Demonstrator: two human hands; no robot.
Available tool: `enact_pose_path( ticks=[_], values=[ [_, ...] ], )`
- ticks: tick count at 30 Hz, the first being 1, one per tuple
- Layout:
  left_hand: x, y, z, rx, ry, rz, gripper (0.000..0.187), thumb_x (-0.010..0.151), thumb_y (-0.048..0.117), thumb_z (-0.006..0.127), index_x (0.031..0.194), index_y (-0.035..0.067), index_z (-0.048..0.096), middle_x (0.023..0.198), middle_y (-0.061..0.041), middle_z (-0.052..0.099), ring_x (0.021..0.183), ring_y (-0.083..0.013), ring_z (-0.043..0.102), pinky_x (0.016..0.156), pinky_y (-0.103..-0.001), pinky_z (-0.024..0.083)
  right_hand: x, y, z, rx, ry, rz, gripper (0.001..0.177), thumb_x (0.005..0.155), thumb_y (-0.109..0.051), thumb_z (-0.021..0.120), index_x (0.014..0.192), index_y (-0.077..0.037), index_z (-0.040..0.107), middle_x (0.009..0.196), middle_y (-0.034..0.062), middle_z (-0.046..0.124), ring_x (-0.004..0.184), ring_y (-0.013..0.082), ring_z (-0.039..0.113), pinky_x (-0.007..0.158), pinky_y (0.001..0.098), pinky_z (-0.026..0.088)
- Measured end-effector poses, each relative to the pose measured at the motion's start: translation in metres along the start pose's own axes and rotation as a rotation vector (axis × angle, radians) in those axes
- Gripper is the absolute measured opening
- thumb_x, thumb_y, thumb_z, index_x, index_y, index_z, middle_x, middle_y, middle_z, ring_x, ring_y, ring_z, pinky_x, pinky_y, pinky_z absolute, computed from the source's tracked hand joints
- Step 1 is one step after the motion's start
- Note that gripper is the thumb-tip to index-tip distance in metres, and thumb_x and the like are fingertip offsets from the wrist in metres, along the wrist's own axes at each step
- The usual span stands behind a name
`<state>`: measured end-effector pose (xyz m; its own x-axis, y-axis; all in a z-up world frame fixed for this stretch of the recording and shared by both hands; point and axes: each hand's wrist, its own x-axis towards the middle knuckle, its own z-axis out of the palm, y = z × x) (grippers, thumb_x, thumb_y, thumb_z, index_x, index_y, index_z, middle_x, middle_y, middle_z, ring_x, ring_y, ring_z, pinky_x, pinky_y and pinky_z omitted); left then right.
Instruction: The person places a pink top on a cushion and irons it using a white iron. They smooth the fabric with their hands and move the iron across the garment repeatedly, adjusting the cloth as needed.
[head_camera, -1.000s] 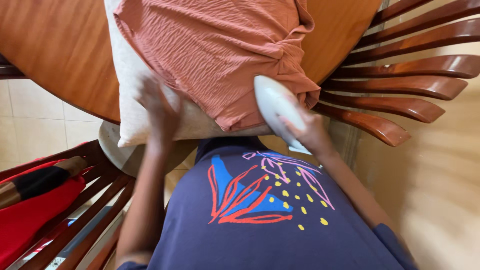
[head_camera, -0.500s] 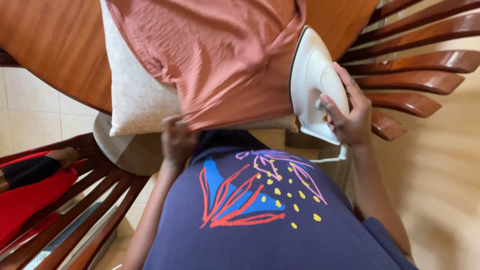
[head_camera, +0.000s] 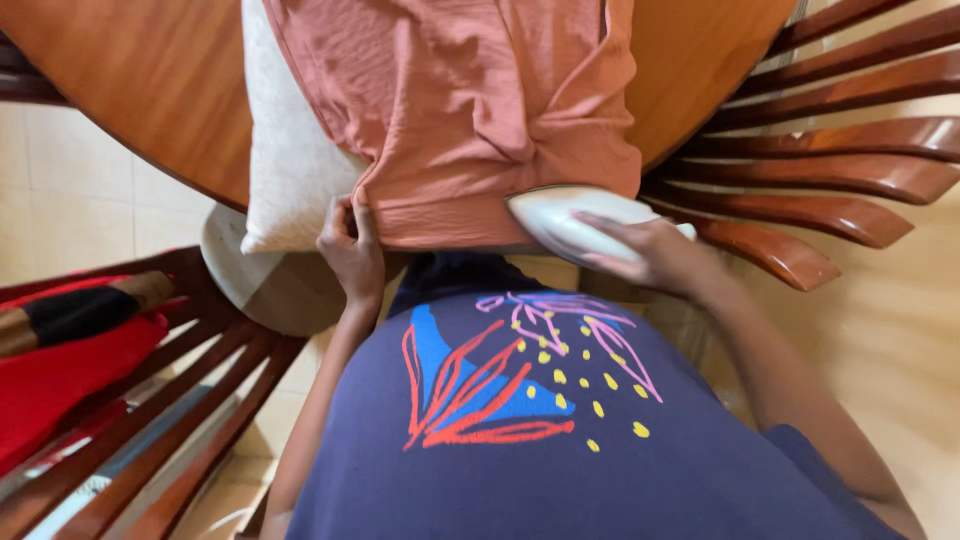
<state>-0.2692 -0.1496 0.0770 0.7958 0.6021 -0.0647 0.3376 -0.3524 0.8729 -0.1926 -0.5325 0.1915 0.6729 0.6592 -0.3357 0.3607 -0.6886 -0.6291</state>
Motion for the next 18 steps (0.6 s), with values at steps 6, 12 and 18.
enact_pose_path(
  ticks=[6, 12, 18],
  values=[
    [0.016, -0.004, -0.001, 0.033, -0.027, 0.171, 0.025, 0.112, 0.023, 0.061, 0.109, 0.001, 0.073, 0.062, -0.009, 0.054, 0.054, -0.0138, 0.046, 0.052, -0.038, 0.038, 0.077, -0.058, 0.057, -0.075, -0.053, -0.169, 0.073, 0.096, -0.038, 0.074, 0.162, -0.028, 0.042, 0.079, 0.0153, 0.070, 0.061, 0.0339, 0.067, 0.062, 0.0484, 0.055],
    [0.024, -0.015, 0.005, 0.033, 0.024, 0.188, 0.027, 0.114, 0.023, 0.060, 0.101, 0.001, 0.069, 0.066, -0.010, 0.058, 0.056, -0.0172, 0.051, 0.054, -0.037, 0.041, 0.061, -0.061, 0.050, -0.050, 0.066, 0.000, 0.074, 0.095, -0.037, 0.076, 0.161, -0.029, 0.044, 0.084, 0.0150, 0.071, 0.066, 0.0340, 0.070, 0.065, 0.0470, 0.057],
    [0.029, -0.022, -0.008, 0.006, -0.176, 0.198, 0.041, 0.118, 0.033, 0.054, 0.102, -0.001, 0.070, 0.076, -0.014, 0.058, 0.067, -0.0204, 0.051, 0.065, -0.040, 0.042, 0.011, -0.019, 0.042, 0.056, 0.384, 0.000, 0.070, 0.093, -0.029, 0.078, 0.158, -0.025, 0.052, 0.130, 0.0226, 0.074, 0.103, 0.0381, 0.075, 0.090, 0.0425, 0.062]
  ],
)
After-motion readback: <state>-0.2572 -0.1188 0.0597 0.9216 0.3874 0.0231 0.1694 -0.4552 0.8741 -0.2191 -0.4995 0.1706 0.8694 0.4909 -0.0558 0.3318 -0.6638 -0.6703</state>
